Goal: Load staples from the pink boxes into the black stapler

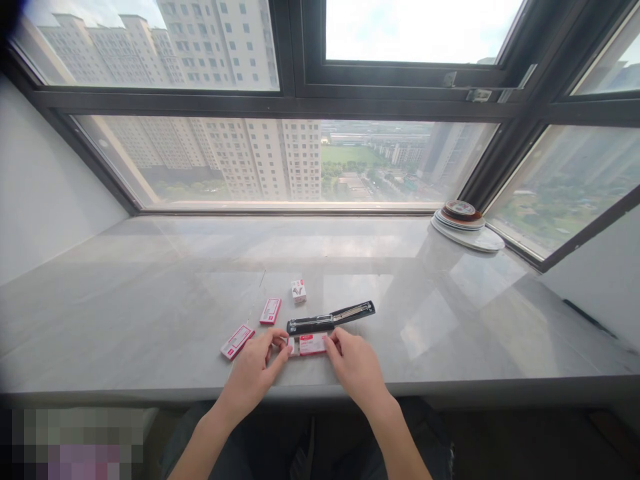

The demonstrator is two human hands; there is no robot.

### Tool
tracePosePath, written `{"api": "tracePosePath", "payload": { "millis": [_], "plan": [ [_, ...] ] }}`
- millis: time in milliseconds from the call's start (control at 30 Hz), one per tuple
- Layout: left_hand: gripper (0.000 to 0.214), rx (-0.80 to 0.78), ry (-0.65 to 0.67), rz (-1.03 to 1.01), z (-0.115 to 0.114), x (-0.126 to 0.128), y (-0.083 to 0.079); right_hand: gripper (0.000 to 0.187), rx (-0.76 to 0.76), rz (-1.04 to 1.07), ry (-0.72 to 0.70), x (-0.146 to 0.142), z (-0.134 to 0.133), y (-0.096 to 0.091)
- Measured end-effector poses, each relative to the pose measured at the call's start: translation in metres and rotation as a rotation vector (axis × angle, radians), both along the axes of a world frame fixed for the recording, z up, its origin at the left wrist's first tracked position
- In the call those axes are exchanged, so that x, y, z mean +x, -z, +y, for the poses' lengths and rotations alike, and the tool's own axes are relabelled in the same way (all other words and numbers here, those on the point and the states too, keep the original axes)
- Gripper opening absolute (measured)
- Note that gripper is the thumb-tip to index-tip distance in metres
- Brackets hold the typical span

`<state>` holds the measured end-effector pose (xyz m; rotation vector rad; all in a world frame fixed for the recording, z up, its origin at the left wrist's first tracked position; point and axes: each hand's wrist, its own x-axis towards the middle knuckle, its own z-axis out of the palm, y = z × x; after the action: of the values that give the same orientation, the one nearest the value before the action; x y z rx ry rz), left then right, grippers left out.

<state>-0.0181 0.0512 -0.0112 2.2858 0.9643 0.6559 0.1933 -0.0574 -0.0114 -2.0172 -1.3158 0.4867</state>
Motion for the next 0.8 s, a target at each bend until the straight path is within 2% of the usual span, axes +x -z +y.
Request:
{"api": "tracePosePath", "payload": {
  "millis": [133,200,300,367,433,567,667,800],
  "plan": [
    [0.032,0.142,0.051,0.022,-0.009,0.019,0.001,0.038,0.046,0.115,-0.053,0.0,-0.002,0.004],
    [0.036,0.21,0.04,0.065,-0.012,0.025,0.001,0.04,0.001,0.19,-0.013,0.016,-0.01,0.006],
    [0.039,0.237,0.013,0.091,-0.013,0.029,0.001,0.047,-0.065,0.28,0.123,0.052,-0.022,0.004],
    [0.04,0.226,0.009,0.083,-0.012,0.03,0.002,0.062,0.005,0.34,0.131,0.071,-0.023,-0.002],
    [0.04,0.212,0.0,0.07,-0.011,0.032,0.004,0.064,0.129,0.43,0.058,0.08,-0.014,-0.012],
    [0.04,0.202,-0.028,0.034,-0.011,0.037,0.008,0.046,0.293,0.484,-0.093,0.067,0.021,-0.03],
    [0.039,0.215,-0.039,0.03,-0.011,0.039,0.01,0.036,0.275,0.35,-0.153,0.047,0.043,-0.036],
    [0.034,0.229,-0.04,0.076,-0.012,0.04,0.007,0.026,0.213,0.121,-0.192,0.022,0.06,-0.036]
  ]
}}
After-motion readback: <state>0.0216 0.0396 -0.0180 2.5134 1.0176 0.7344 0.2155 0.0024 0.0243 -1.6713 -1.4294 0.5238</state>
